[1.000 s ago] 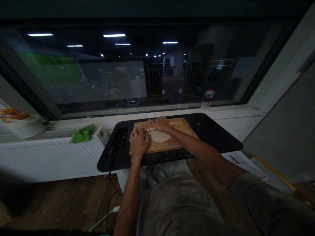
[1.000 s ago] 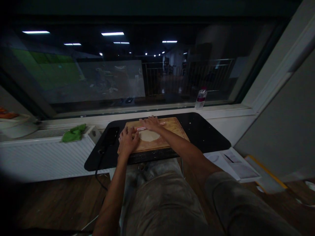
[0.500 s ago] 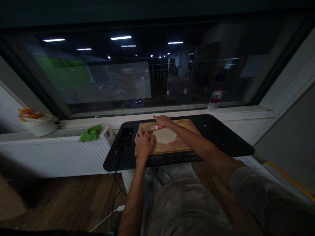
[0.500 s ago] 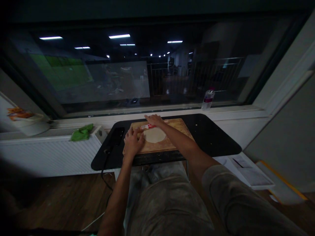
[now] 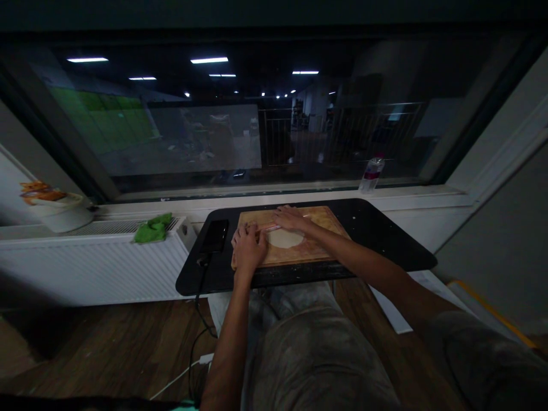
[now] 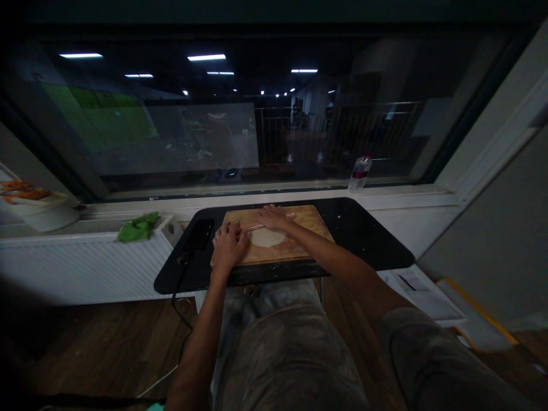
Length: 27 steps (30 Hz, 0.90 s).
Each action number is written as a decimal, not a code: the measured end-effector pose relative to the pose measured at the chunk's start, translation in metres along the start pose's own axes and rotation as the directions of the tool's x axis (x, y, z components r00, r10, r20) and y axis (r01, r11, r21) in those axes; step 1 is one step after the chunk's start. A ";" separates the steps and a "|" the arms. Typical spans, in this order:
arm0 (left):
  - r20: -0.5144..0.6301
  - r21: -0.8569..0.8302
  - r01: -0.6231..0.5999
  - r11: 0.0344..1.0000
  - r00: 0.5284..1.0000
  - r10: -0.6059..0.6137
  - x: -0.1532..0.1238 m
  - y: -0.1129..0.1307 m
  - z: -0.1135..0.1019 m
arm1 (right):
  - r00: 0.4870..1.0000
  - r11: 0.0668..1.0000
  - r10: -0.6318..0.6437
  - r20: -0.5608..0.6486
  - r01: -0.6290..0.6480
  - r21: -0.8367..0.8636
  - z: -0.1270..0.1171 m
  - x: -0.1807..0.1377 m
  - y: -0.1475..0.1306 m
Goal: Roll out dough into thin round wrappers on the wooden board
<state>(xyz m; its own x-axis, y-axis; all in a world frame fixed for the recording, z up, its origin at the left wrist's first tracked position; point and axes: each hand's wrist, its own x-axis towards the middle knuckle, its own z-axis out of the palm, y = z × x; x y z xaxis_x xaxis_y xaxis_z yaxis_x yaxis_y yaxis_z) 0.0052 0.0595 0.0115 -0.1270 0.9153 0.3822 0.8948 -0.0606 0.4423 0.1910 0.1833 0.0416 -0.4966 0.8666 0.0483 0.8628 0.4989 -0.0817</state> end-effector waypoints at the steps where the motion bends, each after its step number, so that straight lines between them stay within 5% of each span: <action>1: 0.000 0.000 -0.002 1.000 1.000 0.002 0.000 0.000 0.000 | 1.000 1.000 0.000 -0.010 0.000 0.000 0.001 -0.006 -0.002; 11: -0.004 -0.015 0.013 1.000 1.000 -0.013 0.000 0.002 -0.003 | 0.985 0.996 0.083 -0.153 -0.087 -0.016 0.008 -0.078 -0.022; 23: 0.001 -0.029 0.029 0.999 1.000 -0.029 -0.001 0.004 -0.007 | 0.960 0.995 -0.071 -0.270 0.086 0.045 0.019 -0.133 -0.028; 27: 0.008 -0.038 0.028 0.999 1.000 -0.028 -0.001 0.004 -0.007 | 0.957 0.998 -0.046 -0.285 0.059 0.036 0.020 -0.152 -0.038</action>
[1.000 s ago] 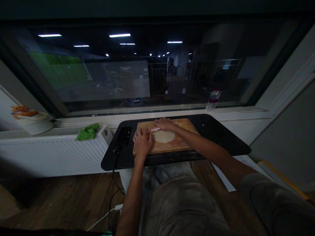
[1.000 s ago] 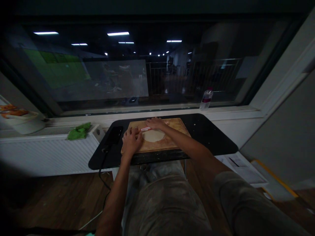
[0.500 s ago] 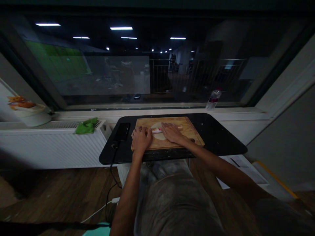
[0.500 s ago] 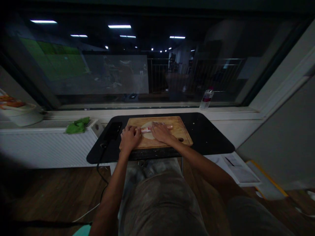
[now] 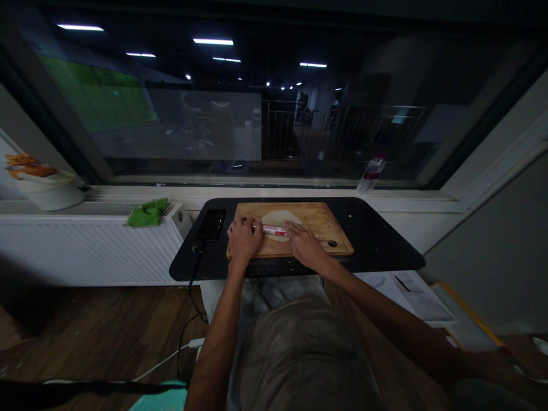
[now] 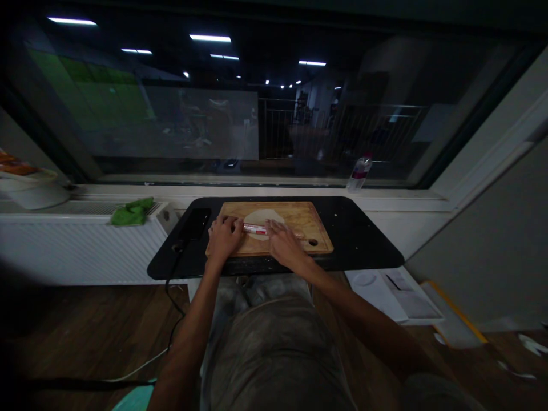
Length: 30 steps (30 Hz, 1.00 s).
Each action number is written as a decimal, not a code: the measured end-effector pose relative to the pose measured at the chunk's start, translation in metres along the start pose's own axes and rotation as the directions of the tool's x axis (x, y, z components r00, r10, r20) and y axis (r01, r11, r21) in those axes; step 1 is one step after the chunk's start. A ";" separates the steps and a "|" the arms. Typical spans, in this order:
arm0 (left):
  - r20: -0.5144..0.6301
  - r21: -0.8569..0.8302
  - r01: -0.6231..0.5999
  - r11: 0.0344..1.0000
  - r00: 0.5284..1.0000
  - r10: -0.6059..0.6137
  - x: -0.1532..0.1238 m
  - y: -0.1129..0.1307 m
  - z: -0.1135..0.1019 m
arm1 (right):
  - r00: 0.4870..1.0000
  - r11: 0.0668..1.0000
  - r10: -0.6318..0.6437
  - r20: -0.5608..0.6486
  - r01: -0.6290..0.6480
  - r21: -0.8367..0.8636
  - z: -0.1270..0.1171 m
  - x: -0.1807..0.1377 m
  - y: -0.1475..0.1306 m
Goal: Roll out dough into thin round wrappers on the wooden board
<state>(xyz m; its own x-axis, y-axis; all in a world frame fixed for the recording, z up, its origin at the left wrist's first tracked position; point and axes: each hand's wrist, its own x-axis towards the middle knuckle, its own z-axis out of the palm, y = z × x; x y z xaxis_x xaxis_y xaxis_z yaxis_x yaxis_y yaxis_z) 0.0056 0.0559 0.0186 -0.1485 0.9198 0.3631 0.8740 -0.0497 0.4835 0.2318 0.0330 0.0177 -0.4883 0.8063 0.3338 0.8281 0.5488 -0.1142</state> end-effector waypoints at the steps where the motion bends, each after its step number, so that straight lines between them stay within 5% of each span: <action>1: 0.002 0.001 0.002 1.000 1.000 -0.002 0.000 0.000 0.000 | 1.000 1.000 0.014 0.001 -0.014 -0.011 -0.001 -0.003 -0.003; 19: 0.013 0.017 -0.007 1.000 1.000 0.006 0.002 -0.003 0.004 | 0.996 0.994 0.057 -0.072 -0.063 -0.093 -0.003 -0.029 -0.030; 30: -0.035 -0.005 -0.016 1.000 0.999 0.016 0.003 -0.005 0.009 | 0.989 0.983 0.147 -0.020 -0.148 -0.108 0.001 -0.002 -0.014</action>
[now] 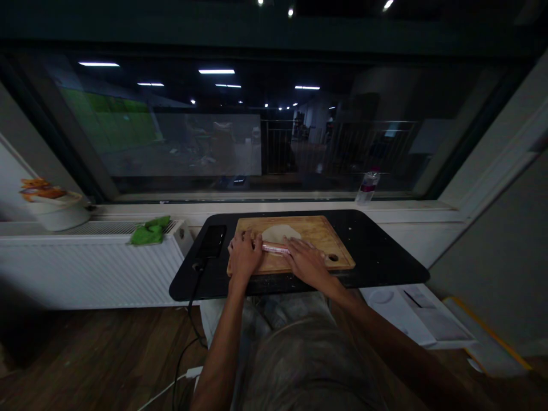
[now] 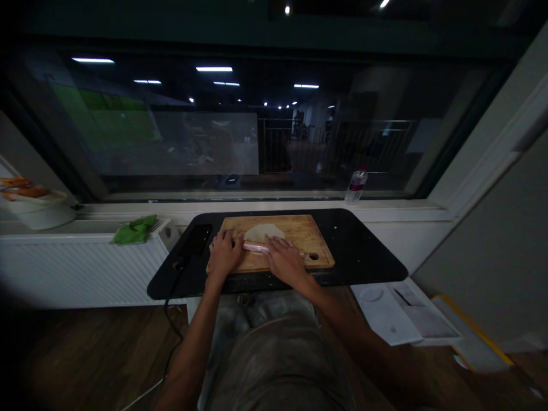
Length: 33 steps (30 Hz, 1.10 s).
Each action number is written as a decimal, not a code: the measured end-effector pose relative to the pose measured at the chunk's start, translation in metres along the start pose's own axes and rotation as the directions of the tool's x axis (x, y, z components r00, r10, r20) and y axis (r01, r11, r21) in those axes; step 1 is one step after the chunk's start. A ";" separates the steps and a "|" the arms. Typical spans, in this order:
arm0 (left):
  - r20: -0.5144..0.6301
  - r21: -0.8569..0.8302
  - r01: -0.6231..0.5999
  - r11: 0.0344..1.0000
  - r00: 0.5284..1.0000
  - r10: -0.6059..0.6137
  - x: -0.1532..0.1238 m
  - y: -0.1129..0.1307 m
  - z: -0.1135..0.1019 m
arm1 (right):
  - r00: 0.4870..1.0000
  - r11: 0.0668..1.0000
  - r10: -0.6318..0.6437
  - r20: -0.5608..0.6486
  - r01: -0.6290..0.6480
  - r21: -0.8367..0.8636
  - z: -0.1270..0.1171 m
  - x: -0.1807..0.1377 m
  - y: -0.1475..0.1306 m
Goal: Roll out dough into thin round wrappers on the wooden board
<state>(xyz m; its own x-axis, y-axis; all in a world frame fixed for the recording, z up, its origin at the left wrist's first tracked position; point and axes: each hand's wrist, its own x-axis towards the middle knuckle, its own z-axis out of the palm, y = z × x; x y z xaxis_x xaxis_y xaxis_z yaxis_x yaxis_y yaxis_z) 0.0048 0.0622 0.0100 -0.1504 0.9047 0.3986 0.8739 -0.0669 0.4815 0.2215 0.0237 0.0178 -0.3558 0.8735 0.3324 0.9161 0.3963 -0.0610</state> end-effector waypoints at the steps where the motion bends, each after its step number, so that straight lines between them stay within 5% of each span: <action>1: -0.012 -0.006 0.003 1.000 1.000 -0.003 0.000 0.000 0.001 | 1.000 1.000 0.007 0.010 -0.007 0.005 0.000 0.004 0.001; 22: 0.028 0.005 -0.025 1.000 0.999 0.024 -0.001 0.001 -0.003 | 0.966 0.968 0.243 0.085 -0.236 -0.086 -0.002 0.073 0.012; 33: 0.067 0.033 -0.055 0.998 0.996 0.053 -0.002 0.001 -0.004 | 0.963 0.971 0.238 0.130 -0.237 -0.021 -0.006 0.098 0.018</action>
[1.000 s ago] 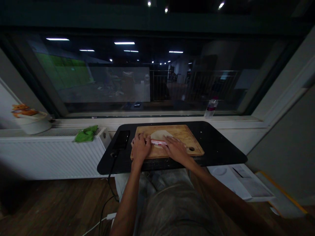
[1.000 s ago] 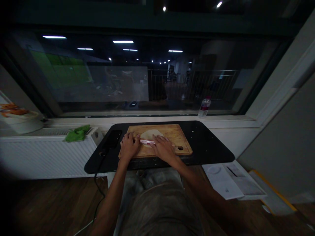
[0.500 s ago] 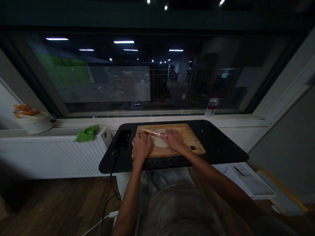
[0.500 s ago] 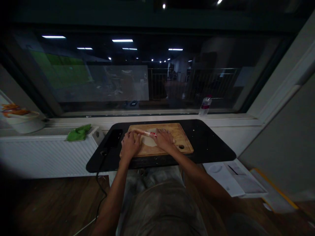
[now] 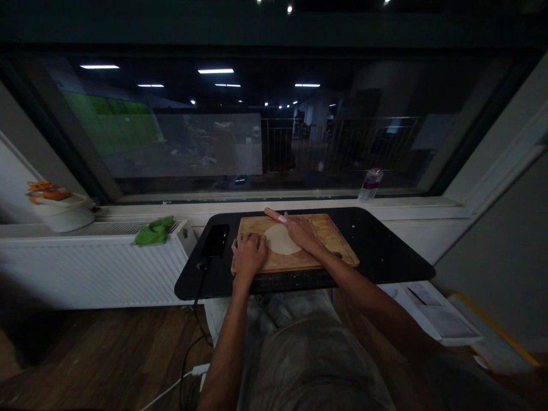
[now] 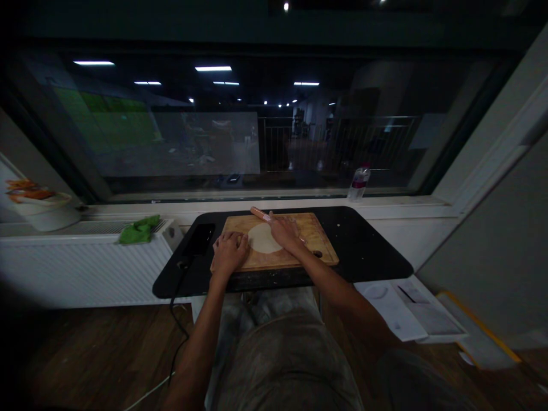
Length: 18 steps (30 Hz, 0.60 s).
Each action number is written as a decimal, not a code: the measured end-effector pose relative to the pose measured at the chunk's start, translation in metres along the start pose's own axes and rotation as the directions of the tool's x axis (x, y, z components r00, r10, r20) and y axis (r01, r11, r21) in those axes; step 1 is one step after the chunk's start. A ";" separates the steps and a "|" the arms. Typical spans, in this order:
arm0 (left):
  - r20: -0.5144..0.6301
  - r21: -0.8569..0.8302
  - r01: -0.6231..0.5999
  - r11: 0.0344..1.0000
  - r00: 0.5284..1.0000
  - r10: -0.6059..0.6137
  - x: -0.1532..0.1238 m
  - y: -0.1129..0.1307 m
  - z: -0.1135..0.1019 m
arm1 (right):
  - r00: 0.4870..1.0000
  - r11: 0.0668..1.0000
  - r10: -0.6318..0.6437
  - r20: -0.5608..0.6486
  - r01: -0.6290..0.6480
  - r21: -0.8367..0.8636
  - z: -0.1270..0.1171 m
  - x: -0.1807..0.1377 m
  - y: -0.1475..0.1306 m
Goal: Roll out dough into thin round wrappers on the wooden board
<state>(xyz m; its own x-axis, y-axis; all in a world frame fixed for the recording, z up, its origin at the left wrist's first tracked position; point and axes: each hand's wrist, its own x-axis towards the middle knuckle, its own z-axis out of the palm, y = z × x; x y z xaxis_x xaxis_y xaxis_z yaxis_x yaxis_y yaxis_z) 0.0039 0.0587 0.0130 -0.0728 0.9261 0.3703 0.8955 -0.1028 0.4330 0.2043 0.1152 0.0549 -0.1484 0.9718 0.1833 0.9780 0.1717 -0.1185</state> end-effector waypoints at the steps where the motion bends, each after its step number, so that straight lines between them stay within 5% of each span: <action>1: -0.001 -0.001 -0.001 1.000 1.000 0.001 0.000 0.000 0.001 | 1.000 1.000 0.009 -0.003 -0.009 -0.003 0.000 0.001 0.000; 18: 0.004 0.011 -0.006 1.000 1.000 0.005 0.000 0.000 0.000 | 0.997 0.999 -0.041 -0.071 0.039 -0.029 0.009 -0.027 -0.014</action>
<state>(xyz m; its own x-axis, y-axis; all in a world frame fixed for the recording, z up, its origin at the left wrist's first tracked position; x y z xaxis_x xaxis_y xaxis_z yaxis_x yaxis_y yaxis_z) 0.0038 0.0590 0.0128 -0.0662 0.9268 0.3696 0.9007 -0.1039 0.4219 0.1935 0.0880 0.0424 -0.1776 0.9500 0.2567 0.9753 0.2048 -0.0832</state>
